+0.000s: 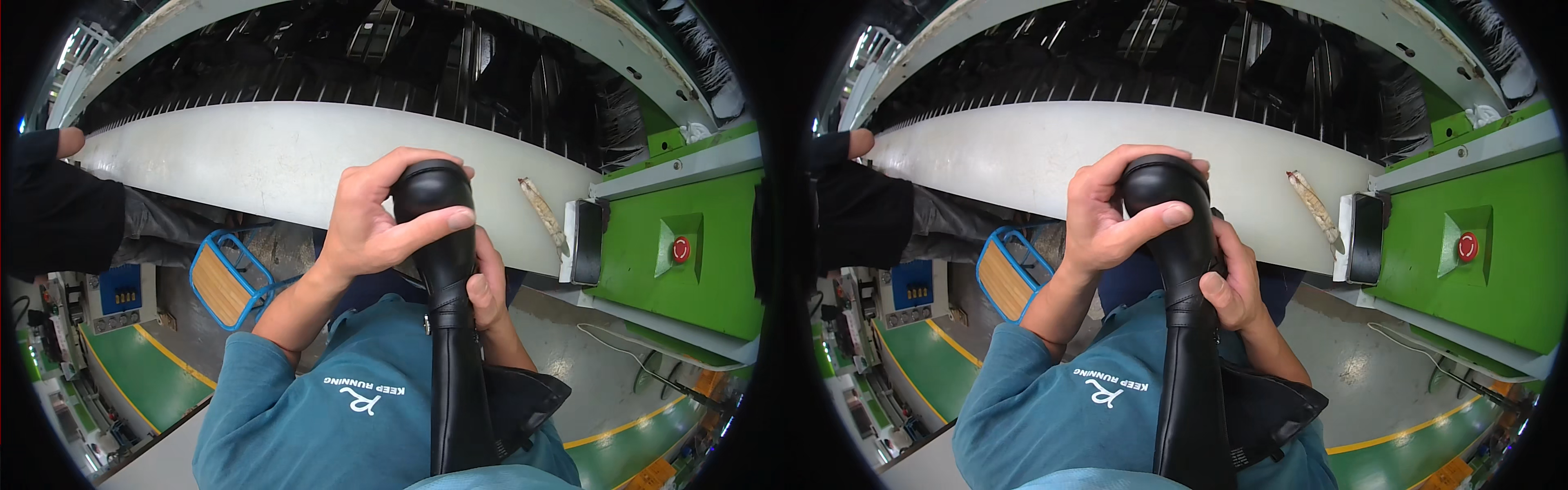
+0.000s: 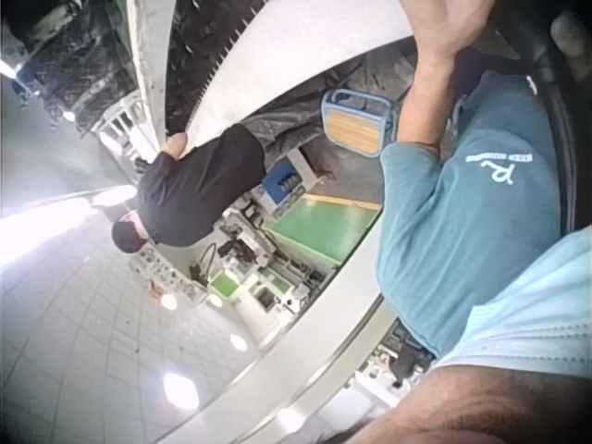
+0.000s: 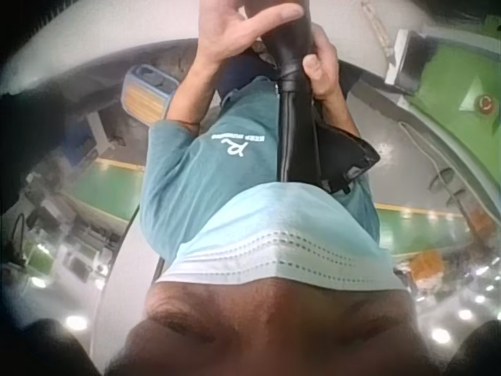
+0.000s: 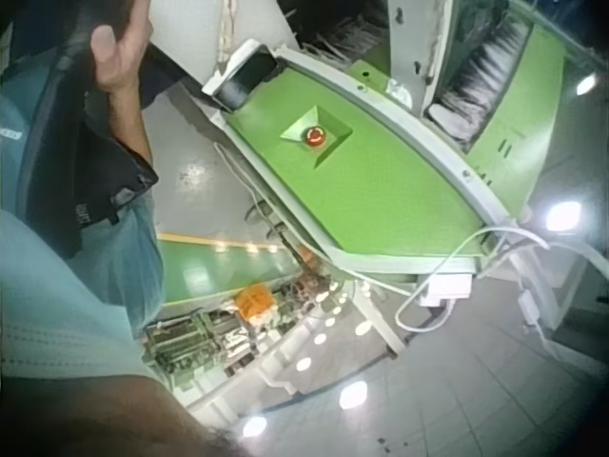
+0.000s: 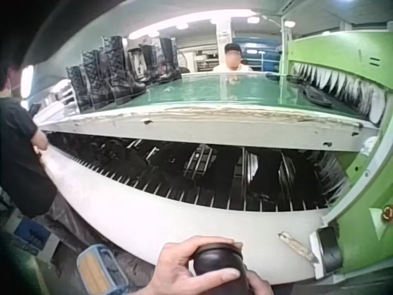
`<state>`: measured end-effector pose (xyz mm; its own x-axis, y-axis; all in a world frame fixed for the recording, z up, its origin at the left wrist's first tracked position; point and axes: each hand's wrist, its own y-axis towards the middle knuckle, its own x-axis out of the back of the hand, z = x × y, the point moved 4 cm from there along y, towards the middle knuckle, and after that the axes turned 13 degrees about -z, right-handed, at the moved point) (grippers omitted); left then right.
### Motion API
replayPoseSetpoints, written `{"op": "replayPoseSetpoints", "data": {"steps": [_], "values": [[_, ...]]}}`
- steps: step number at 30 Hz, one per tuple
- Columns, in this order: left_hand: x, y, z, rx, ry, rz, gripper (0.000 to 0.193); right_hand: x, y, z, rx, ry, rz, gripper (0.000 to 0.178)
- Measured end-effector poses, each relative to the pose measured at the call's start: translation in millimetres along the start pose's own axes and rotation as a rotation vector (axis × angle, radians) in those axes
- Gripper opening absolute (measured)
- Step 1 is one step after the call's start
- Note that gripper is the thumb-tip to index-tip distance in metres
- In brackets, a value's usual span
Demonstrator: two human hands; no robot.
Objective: The person is checking the quality of shoes and placing them into the conveyor belt.
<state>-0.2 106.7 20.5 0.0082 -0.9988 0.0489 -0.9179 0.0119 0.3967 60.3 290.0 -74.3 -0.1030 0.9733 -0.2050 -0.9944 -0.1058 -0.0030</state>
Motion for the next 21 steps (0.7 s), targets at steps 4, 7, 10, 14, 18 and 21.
{"op": "replayPoseSetpoints", "data": {"steps": [4, 7, 10, 14, 18, 21], "values": [[10.9, -13.1, 3.0, 0.006, -0.073, -0.06, 0.046, 1.7, -6.4, -8.0, 0.01, 0.115, 0.031, 0.104], [21.5, -20.2, 8.6, 0.069, -0.197, -0.216, 0.048, 18.0, -23.8, -39.0, -0.007, 0.262, -0.216, 0.067], [29.6, -26.3, 14.2, 0.053, -0.269, -0.273, 0.049, 12.6, -47.1, -53.3, 0.274, 0.116, -0.302, 0.059], [34.9, -43.9, 30.7, 0.086, -0.385, -0.332, 0.052, 0.4, -31.4, -36.6, 0.676, -0.373, -0.327, 0.072], [52.9, -48.8, 30.9, 0.161, -0.497, -0.234, 0.059, 19.7, -18.3, -11.8, 0.786, -0.507, -0.335, 0.047], [66.3, -45.9, 11.8, 0.216, -0.269, -0.03, 0.075, 27.9, -12.3, 22.2, 0.917, -0.631, -0.23, 0.05]]}}
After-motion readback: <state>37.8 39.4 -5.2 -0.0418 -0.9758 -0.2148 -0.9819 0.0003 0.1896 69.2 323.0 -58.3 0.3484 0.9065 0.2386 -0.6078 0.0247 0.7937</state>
